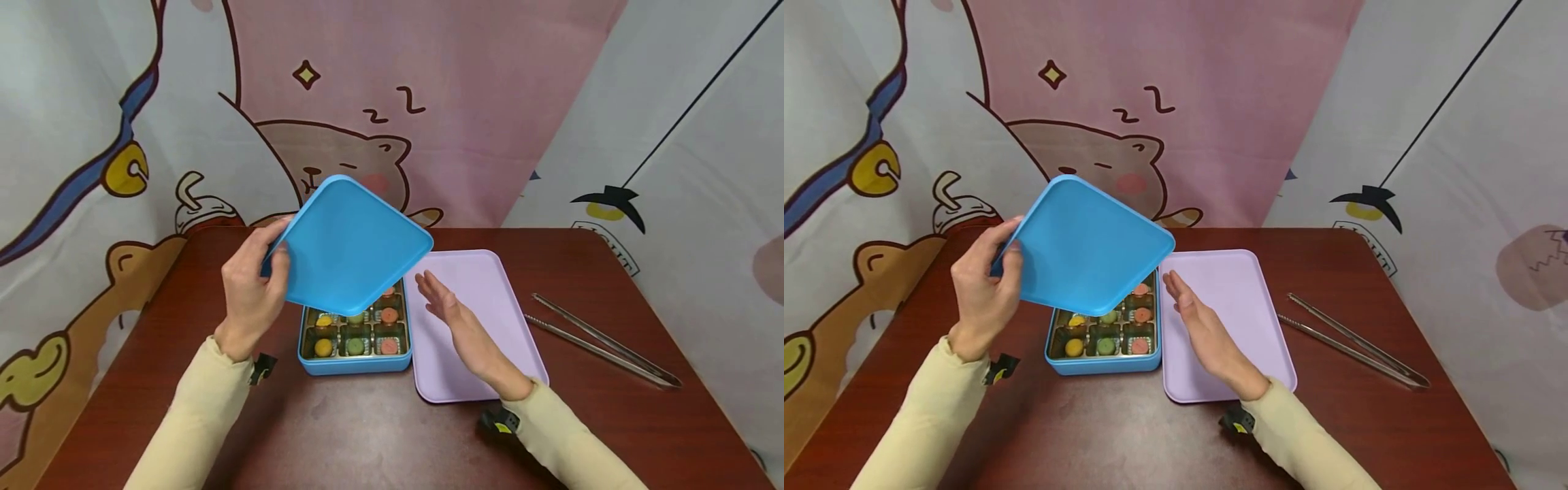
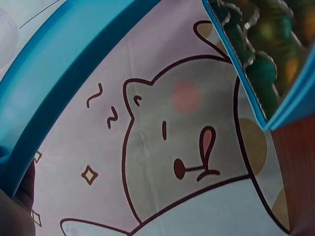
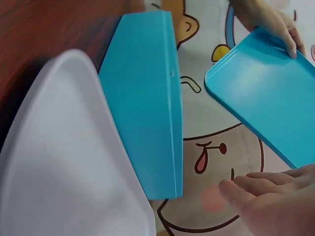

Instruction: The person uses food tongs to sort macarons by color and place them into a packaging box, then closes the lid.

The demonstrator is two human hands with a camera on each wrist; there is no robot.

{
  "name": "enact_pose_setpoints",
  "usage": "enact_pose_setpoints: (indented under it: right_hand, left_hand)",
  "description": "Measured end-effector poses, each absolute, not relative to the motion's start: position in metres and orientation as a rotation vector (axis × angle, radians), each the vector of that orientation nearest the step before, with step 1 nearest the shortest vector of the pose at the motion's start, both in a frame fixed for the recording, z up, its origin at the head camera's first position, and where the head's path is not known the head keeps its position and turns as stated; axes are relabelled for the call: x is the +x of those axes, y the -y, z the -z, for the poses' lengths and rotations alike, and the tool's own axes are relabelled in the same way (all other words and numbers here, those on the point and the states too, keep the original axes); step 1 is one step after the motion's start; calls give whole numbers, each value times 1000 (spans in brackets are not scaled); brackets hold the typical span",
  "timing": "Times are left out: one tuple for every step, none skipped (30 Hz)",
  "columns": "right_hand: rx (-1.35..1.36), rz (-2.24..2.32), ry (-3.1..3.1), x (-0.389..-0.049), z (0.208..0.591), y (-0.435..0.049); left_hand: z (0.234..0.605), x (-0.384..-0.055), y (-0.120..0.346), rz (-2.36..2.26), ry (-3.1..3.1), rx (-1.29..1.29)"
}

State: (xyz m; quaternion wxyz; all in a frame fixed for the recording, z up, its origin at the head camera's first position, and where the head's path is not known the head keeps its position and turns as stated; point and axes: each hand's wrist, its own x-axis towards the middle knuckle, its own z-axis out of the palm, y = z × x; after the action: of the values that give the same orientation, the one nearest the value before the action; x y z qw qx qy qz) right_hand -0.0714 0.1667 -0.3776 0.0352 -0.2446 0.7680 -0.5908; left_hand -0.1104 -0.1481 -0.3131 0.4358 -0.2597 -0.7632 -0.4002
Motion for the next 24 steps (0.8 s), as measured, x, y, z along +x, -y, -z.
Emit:
enact_pose_setpoints:
  right_hand:
    - [-743, 1841, -2315, -73, 377, -167]
    - [-737, 1864, -2271, -73, 376, -167]
    - [-732, 1884, -2228, -74, 375, -166]
    - [-725, 1901, -2187, -75, 374, -166]
    - [-713, 1919, -2142, -76, 372, -166]
    - [-702, 1933, -2101, -77, 371, -165]
    - [-688, 1949, -2056, -78, 371, -165]
    - [-665, 1967, -2010, -79, 370, -165]
    - [-640, 1983, -1963, -80, 369, -166]
    - [-610, 1996, -1921, -81, 369, -167]
    - [-582, 2008, -1883, -81, 369, -168]
    - [-556, 2019, -1848, -82, 369, -169]
    - [-532, 2032, -1813, -83, 370, -170]
    - [-511, 2045, -1781, -83, 370, -172]
    - [-498, 2058, -1749, -84, 370, -173]
    - [-489, 2074, -1718, -85, 371, -174]
    - [-488, 2089, -1686, -85, 371, -174]
    - [-492, 2105, -1654, -85, 371, -175]
    - [-500, 2121, -1623, -86, 371, -175]
    - [-509, 2137, -1589, -86, 370, -176]
    - [-517, 2154, -1556, -86, 370, -175]
    - [-519, 2172, -1523, -86, 369, -176]
    - [-521, 2191, -1496, -86, 368, -175]
    - [-522, 2208, -1474, -85, 366, -175]
  left_hand:
    - [314, -111, 146, 1001, 1896, -650]
    - [315, -111, 144, 1005, 1894, -653]
    - [315, -111, 143, 1008, 1893, -656]
    - [316, -112, 141, 1012, 1887, -659]
    - [316, -112, 140, 1014, 1883, -663]
    - [316, -112, 138, 1015, 1879, -667]
    - [317, -113, 137, 1018, 1874, -672]
    - [317, -113, 135, 1020, 1870, -675]
    - [317, -113, 134, 1017, 1866, -680]
    - [317, -114, 133, 1018, 1859, -685]
    - [318, -114, 132, 1018, 1855, -691]
    - [318, -115, 131, 1020, 1851, -696]
    - [319, -115, 130, 1021, 1846, -701]
    - [319, -116, 130, 1022, 1842, -708]
    - [320, -117, 130, 1020, 1838, -717]
    - [321, -117, 129, 1020, 1835, -724]
    - [322, -118, 129, 1018, 1834, -732]
    - [323, -118, 129, 1015, 1834, -741]
    - [324, -119, 129, 1010, 1835, -750]
    - [325, -119, 129, 1003, 1837, -761]
    - [326, -119, 128, 995, 1839, -771]
    - [327, -120, 128, 988, 1840, -778]
    - [328, -120, 128, 981, 1839, -783]
    - [328, -121, 128, 973, 1836, -785]
